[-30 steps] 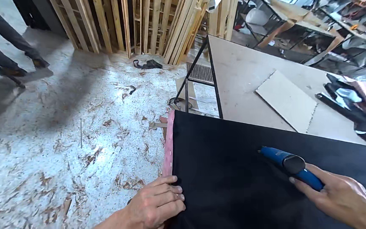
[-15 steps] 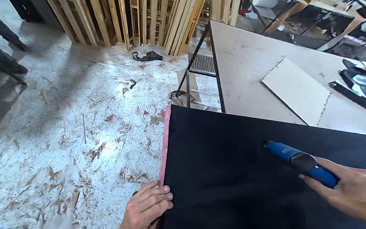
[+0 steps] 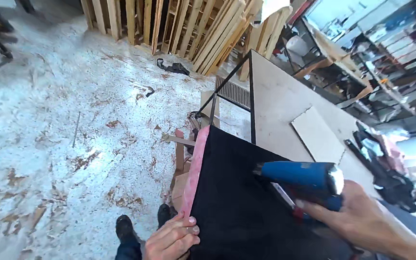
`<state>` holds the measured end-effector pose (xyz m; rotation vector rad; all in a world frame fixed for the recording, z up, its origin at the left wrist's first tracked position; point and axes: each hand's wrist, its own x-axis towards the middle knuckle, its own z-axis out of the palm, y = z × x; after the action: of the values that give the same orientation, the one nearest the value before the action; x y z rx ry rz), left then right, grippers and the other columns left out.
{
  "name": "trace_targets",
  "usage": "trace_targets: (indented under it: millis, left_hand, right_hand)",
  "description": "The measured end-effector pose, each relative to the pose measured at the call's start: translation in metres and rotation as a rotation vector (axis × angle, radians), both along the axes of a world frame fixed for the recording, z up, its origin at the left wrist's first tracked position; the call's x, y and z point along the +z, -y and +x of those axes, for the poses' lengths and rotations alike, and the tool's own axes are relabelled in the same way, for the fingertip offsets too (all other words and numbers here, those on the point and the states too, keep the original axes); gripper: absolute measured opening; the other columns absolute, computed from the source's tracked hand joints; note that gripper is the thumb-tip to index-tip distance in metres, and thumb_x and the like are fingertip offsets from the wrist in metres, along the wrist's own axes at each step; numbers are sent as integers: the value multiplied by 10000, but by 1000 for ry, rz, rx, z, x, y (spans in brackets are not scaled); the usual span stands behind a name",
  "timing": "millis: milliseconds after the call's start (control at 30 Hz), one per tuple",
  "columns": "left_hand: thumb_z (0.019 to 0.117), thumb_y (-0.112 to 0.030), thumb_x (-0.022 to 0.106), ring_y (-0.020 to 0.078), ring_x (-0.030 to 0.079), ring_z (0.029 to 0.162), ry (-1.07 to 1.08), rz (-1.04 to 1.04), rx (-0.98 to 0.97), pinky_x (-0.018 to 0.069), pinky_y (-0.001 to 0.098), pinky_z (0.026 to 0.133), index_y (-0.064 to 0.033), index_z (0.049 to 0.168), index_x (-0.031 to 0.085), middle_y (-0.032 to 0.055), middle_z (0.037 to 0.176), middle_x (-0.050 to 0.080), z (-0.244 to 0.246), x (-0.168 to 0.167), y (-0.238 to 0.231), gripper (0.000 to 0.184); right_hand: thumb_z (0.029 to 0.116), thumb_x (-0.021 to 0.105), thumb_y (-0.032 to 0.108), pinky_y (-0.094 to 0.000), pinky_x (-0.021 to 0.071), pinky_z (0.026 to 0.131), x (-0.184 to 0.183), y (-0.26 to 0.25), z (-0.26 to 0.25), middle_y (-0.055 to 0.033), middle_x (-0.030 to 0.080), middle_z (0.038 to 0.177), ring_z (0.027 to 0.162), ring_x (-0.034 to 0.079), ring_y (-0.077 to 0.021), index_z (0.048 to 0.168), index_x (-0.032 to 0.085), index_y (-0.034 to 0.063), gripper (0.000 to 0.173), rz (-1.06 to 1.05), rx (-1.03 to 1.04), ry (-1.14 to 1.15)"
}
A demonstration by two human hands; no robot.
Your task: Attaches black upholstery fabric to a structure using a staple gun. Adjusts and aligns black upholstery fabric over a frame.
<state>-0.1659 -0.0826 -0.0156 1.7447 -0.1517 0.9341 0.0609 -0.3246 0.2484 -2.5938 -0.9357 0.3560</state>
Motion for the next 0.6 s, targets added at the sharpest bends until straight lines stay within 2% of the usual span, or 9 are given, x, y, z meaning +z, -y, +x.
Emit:
trace_targets:
  millis: [67,200,267,400,600]
  left_hand:
    - [1017,-98,564,250,673,1208,17,-30,10,536,506,1085,-120,1012,738,33,1095,761,0,-3,4,175]
    - [1019,-101,587,230,665,1230,-3,-50,29,530,479,1099,-121,1008,742,19,1132,763,-2,-5,8,156]
    - [1024,-116,588,222,663,1233,-17,-64,23,529,478,1100,-127,1017,740,16,1143,759,-2,-5,7,153]
    - [1019,-150,617,225,660,1238,-21,-92,10,535,488,1094,-150,1042,735,14,1155,755,-3,-4,6,120]
    - [1015,-133,616,237,654,1249,-21,-98,6,528,490,1102,-143,1051,734,25,1159,754,-4,-5,5,124]
  right_hand:
    - [811,763,424,-272,610,636,-6,-44,8,122,710,813,749,694,-22,954,723,256,224,-40,85,-32]
    - [817,720,399,-278,545,559,-21,-101,21,123,651,695,648,642,-12,803,696,249,153,-205,170,-44]
    - [825,710,396,-282,524,541,-24,-112,25,121,628,666,622,622,-10,770,683,245,162,-259,213,-33]
    - [830,686,386,-226,511,540,-26,-120,27,155,620,674,634,615,32,776,671,264,134,-273,322,10]
    - [821,683,395,-211,506,521,-26,-122,27,171,617,665,614,607,45,788,673,286,115,-280,343,24]
